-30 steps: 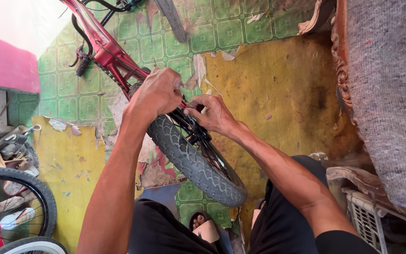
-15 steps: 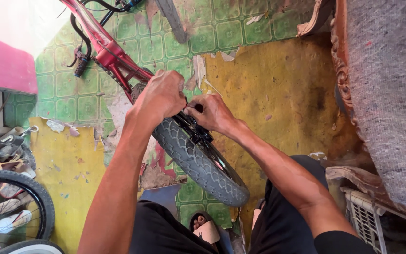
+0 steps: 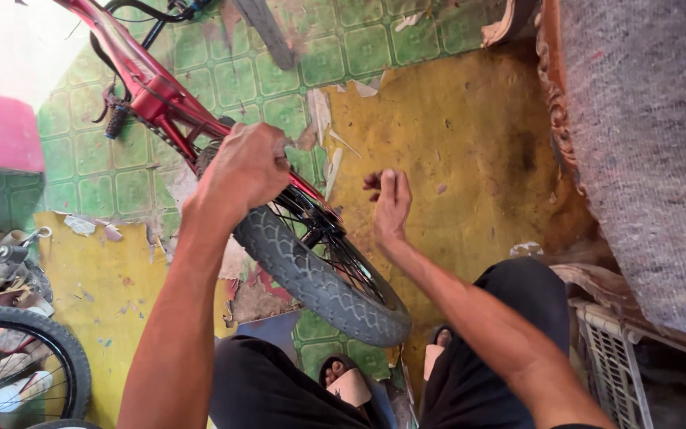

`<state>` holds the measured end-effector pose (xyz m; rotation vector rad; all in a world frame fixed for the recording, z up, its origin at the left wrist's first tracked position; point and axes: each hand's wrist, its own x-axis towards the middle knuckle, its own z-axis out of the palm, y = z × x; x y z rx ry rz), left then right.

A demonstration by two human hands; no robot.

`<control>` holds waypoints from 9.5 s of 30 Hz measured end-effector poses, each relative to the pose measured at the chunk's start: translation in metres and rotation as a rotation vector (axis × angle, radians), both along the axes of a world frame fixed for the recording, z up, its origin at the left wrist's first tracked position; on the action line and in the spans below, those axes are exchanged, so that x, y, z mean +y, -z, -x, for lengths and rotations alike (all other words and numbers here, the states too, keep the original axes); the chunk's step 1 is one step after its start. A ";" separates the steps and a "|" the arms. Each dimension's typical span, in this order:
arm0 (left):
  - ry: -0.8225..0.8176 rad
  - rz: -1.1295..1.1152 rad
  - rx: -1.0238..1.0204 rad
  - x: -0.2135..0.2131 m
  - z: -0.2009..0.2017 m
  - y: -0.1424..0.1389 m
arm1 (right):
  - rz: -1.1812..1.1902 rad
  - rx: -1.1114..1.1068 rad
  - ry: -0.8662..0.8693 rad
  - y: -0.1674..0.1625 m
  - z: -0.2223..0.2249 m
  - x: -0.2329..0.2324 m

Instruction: The person sits on the floor beside a small red bicycle and works on its rear wheel, threading the chain over the rear sprocket and aligning the wheel in the frame. They tighten the rear axle fasteners by hand and reposition the wheel while checking the chain fit.

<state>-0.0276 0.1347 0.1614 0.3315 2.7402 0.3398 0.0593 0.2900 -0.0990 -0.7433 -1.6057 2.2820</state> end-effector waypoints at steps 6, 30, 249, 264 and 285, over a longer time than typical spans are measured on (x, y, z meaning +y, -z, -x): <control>-0.024 -0.045 0.042 -0.001 0.002 0.003 | 0.259 -0.221 0.271 0.037 -0.022 -0.020; 0.034 -0.049 0.119 -0.005 -0.001 0.005 | 0.612 -0.424 0.156 0.000 0.025 -0.037; 0.314 0.423 -0.424 -0.001 0.039 0.050 | -0.391 0.379 -0.720 -0.069 0.051 -0.025; 0.235 0.449 -0.424 -0.002 0.041 0.052 | -0.351 0.432 -0.887 -0.060 0.067 -0.021; 0.208 0.467 -0.383 0.002 0.039 0.052 | -0.321 0.425 -0.966 -0.060 0.075 -0.017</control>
